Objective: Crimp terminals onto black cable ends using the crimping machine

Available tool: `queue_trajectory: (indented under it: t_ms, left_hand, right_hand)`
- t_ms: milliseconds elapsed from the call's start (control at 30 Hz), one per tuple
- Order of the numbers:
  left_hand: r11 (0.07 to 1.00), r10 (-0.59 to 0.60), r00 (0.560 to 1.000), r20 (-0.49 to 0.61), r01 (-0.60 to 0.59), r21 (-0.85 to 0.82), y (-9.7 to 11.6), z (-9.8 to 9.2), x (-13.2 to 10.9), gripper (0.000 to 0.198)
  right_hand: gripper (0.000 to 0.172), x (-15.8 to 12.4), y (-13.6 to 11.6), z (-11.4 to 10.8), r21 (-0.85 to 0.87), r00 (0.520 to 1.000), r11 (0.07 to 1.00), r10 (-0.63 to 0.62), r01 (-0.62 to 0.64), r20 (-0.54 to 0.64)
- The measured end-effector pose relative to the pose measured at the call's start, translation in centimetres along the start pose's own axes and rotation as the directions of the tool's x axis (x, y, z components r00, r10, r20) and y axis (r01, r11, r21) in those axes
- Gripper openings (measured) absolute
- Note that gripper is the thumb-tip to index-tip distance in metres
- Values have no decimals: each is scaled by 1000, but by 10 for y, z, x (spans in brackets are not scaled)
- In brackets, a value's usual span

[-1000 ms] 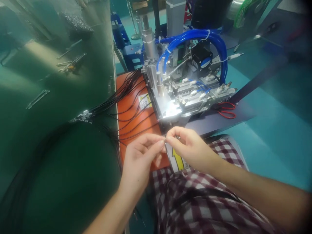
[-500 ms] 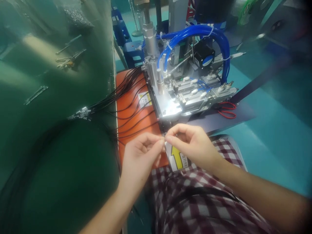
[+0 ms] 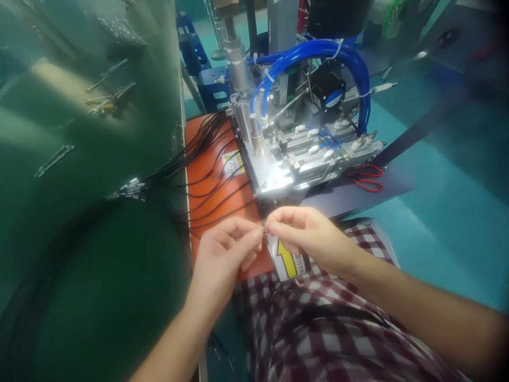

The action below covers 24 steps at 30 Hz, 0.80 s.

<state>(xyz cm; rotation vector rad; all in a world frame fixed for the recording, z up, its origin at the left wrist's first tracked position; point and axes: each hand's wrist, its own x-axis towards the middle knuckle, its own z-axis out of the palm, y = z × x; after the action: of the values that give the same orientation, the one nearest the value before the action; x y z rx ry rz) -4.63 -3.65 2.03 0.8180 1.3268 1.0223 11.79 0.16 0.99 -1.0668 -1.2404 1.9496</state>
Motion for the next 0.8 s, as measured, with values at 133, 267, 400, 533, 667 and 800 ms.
queue_trajectory:
  t_ms: [133,267,400,533,667,800]
  left_hand:
    - [1000,1,1000,5,-1,12,-2,1,0,19]
    - [999,28,999,16,-29,43,-5,1,0,19]
    - [997,35,999,18,-36,64,-5,2,-1,18]
    - [998,42,999,17,-43,49,-3,2,-1,18]
    - [998,51,998,24,-51,29,-1,2,0,18]
    - [998,50,998,26,-51,34,0,0,0,17]
  right_hand:
    - [11,-4,-3,5,-76,993,996,-45,37,-110]
    - [11,-4,-1,8,-113,981,992,-83,64,-176]
    - [10,-4,0,8,-87,986,994,-78,66,-150]
    - [9,-5,0,4,-44,993,997,-70,66,-93]
    - [14,-1,0,-3,9,1000,1000,-22,22,-13]
    - [16,3,-1,-7,14,998,1000,-4,3,62]
